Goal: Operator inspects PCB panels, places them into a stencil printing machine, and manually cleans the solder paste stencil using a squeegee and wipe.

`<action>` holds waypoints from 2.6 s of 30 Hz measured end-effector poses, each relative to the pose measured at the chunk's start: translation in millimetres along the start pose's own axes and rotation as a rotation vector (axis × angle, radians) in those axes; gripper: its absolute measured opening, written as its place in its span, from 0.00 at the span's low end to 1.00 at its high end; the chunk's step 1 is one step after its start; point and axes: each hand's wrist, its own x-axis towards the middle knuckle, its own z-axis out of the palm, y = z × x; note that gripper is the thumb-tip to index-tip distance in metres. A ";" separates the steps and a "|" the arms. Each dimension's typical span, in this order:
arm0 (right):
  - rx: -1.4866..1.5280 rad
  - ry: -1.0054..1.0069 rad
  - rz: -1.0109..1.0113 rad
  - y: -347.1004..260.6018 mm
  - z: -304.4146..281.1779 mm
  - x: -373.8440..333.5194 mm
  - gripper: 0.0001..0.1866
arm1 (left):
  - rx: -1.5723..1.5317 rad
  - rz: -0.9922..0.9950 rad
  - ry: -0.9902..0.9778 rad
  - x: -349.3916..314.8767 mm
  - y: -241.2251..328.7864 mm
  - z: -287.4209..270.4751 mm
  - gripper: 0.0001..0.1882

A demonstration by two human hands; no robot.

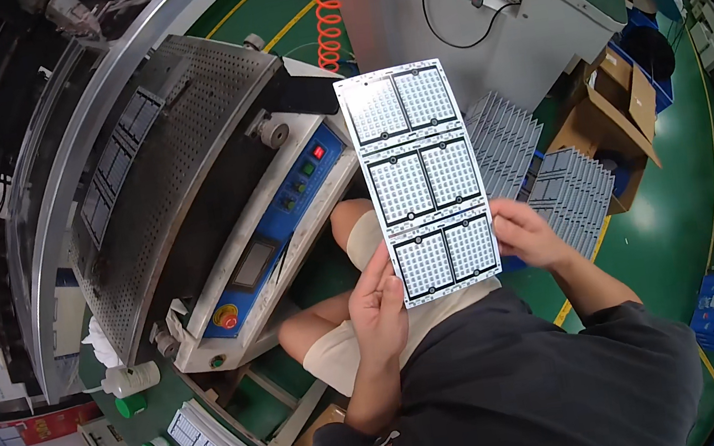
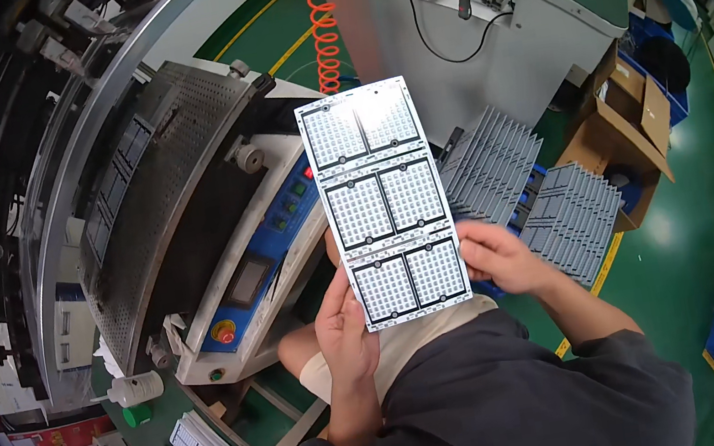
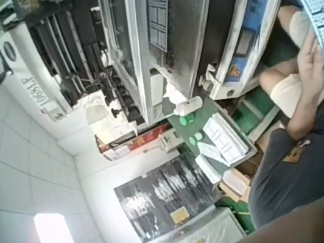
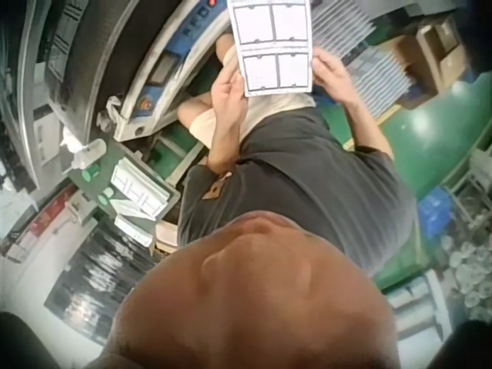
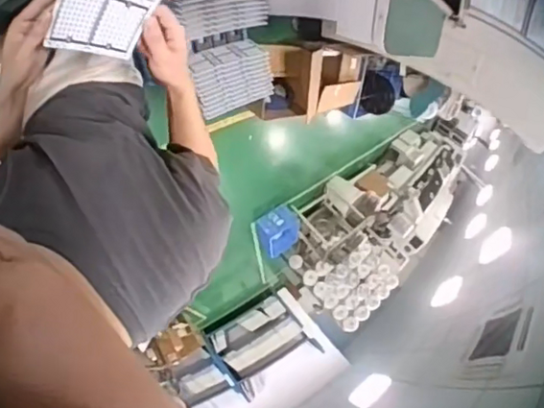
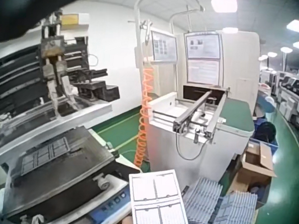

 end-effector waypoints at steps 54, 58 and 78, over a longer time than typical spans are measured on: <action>-0.039 0.279 -0.013 42.0 31.6 152.1 0.14 | 0.508 -0.068 0.514 -50.9 3.1 -118.0 0.10; -0.160 -0.171 0.444 148.3 75.7 108.8 0.09 | 0.960 0.037 0.986 -109.1 95.7 -156.9 0.10; -0.469 -1.086 0.495 183.4 269.8 79.5 0.14 | 2.193 -0.403 1.540 -289.8 172.4 -132.2 0.21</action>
